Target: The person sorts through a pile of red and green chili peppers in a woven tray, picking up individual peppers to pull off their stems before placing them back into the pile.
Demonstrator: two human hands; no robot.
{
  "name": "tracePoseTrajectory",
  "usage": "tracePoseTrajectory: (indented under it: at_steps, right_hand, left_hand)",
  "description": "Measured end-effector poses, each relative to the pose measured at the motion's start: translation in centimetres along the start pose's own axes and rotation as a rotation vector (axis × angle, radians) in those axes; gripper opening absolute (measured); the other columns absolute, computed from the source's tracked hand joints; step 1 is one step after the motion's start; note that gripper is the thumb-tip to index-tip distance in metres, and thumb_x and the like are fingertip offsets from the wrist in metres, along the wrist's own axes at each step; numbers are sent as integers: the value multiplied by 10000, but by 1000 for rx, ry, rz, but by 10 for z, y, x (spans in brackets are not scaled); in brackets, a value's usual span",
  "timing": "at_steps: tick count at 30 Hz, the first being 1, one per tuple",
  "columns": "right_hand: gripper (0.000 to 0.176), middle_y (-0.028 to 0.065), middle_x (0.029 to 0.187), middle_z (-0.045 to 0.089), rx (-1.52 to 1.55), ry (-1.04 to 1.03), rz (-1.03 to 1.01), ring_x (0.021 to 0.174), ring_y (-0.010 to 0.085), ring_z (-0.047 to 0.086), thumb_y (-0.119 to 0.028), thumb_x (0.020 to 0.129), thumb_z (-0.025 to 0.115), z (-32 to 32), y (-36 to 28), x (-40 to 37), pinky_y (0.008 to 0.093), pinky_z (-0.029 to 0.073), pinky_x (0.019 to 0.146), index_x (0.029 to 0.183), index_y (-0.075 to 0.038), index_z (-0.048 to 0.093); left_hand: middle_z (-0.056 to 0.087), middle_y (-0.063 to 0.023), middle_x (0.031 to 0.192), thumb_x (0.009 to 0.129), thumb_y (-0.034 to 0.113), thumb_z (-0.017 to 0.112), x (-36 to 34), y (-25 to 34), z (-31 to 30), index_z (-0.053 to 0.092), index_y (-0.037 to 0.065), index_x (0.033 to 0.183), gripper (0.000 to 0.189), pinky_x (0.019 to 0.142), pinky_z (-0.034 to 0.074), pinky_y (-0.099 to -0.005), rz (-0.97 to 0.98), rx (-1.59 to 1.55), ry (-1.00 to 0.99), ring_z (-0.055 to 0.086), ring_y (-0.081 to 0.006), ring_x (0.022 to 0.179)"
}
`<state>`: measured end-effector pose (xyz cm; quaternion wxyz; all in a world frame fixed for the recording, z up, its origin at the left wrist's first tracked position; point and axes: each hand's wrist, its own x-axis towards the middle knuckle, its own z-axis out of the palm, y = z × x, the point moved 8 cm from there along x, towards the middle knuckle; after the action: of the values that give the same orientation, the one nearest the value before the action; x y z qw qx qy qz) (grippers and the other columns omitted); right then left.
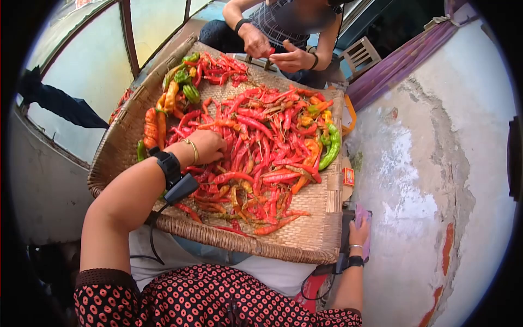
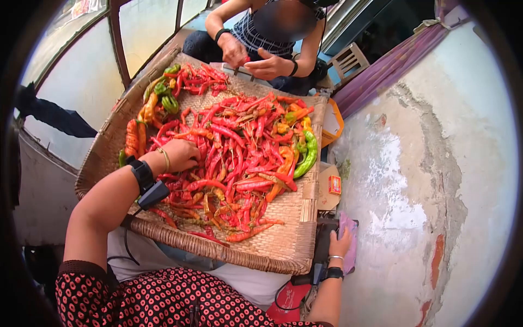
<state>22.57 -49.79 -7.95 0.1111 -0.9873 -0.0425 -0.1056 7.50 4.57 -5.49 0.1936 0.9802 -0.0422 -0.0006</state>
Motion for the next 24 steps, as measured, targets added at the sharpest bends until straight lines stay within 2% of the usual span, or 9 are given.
tracePoseTrajectory:
  at_steps: [4,6,8,9,11,12,16,21,24]
  right_hand:
    - [325,149,873,562,377,83,-293,782,276,555,-74,699,594,-75,-125,38,327,446,713,1007,6,528]
    - [307,128,819,568,444,1,-496,717,253,564,-90,693,592,-108,-220,30,323,453,666,985,-11,541]
    - [301,128,839,567,301,-174,-692,737,252,565,-127,697,596,-125,-308,6,328,451,661,982,-38,550]
    - [300,113,827,555,298,-173,-917,694,234,559,-149,706,600,-128,-346,-11,304,447,610,983,-48,549]
    - [349,121,845,554,276,-361,-1112,776,287,552,-219,708,602,-102,-398,-40,365,453,672,1013,-75,511]
    - [305,110,812,536,241,-414,-1162,791,279,546,-217,698,612,-87,-418,-53,378,452,676,947,-72,511]
    - [275,93,877,488,10,-393,-1237,868,270,497,-197,666,633,-10,-448,-76,377,457,696,893,-94,516]
    - [269,81,905,458,17,-382,-1220,896,261,462,-170,647,642,37,-434,-81,372,464,690,879,-93,529]
    - [104,99,846,471,16,-364,-1266,848,267,503,-109,712,528,30,-435,-80,364,476,631,808,-71,537]
  left_hand:
    - [580,-102,807,681,227,583,2,-2,3,612,103,816,186,700,449,-378,-44,-11,-48,563,-276,808]
    - [580,-104,807,681,227,579,2,-2,3,613,100,814,187,701,449,-379,-37,-12,-54,563,-278,807]
    - [578,-112,812,682,222,568,1,-2,2,614,91,805,185,706,448,-381,-33,-29,-55,562,-283,806]
    - [589,-115,806,681,222,570,2,-2,3,620,88,811,193,711,448,-378,-22,-32,-49,565,-284,798]
    - [601,-120,798,682,227,573,3,0,2,624,85,829,210,714,449,-376,-4,-75,-55,569,-285,788]
    - [608,-123,794,683,226,577,4,1,1,628,84,843,220,718,451,-372,0,-101,-59,573,-282,785]
    - [603,-136,795,682,185,577,1,11,-13,613,66,856,214,715,458,-359,-6,-331,29,580,-287,776]
    - [582,-133,884,694,170,565,-2,9,-20,536,86,1030,347,736,453,-371,-72,-150,105,565,-292,833]
    - [551,-137,968,699,177,566,-2,9,-13,501,102,1085,399,747,451,-377,-132,-67,112,553,-296,871]
